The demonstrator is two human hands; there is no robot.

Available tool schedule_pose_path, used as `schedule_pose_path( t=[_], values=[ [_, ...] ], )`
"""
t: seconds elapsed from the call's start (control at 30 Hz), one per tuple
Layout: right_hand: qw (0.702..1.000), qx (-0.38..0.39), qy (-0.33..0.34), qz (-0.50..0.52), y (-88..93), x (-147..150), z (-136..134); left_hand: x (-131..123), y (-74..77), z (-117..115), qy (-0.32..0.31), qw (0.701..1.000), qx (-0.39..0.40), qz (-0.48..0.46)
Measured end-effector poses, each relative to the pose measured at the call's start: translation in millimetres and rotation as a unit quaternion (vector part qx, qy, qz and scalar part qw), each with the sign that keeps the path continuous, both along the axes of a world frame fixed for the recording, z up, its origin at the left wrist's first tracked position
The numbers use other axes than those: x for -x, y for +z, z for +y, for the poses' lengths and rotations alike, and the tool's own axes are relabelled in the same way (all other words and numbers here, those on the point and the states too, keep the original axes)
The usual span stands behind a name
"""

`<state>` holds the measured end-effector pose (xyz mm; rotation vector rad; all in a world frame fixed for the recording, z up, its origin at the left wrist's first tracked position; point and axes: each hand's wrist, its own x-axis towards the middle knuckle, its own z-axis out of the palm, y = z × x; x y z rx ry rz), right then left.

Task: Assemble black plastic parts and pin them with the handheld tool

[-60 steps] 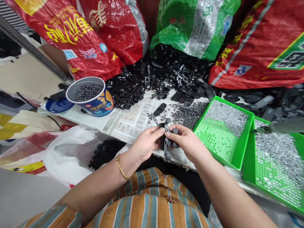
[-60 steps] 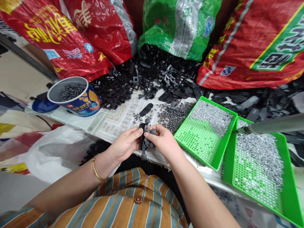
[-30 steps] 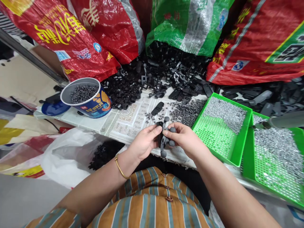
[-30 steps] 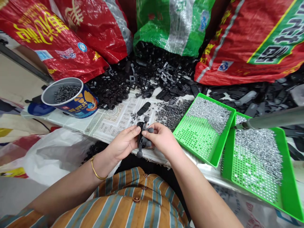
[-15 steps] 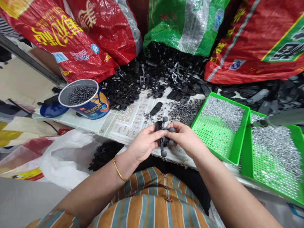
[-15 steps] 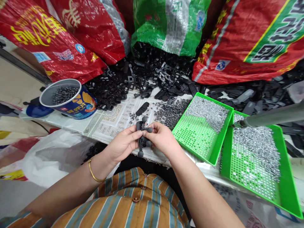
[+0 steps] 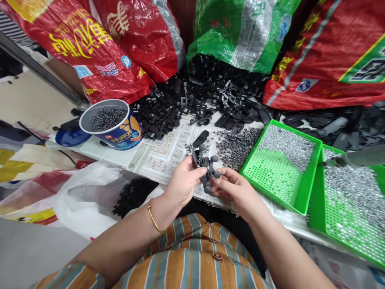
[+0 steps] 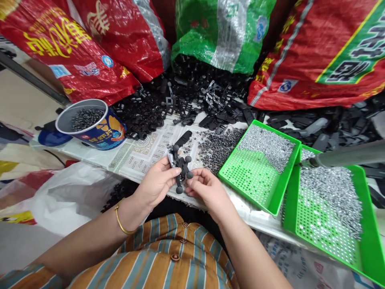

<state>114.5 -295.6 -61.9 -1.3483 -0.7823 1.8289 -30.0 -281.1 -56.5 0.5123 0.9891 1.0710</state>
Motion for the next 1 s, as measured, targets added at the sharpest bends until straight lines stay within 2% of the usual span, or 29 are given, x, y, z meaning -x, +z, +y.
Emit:
schedule_pose_path(
  t=[0.3, 0.5, 0.8, 1.0],
  values=[
    [0.999, 0.03, -0.019, -0.012, -0.7, 14.6, 1.6, -5.5, 2.3, -3.8, 0.044, 0.999, -0.022, 0.022],
    [1.0, 0.016, -0.024, -0.013, -1.9, 17.3, 2.1, -7.4, 0.3, -3.5, 0.054, 0.998, -0.036, 0.024],
    [0.998, 0.045, -0.042, 0.005, -3.0, 15.7, 3.0, -8.2, 0.4, -4.3, 0.055, 0.998, -0.031, 0.009],
    [0.999, 0.007, -0.044, -0.029, -3.9, 18.4, 3.8, -9.6, -3.2, -4.1, 0.061, 0.998, -0.023, 0.006]
  ],
)
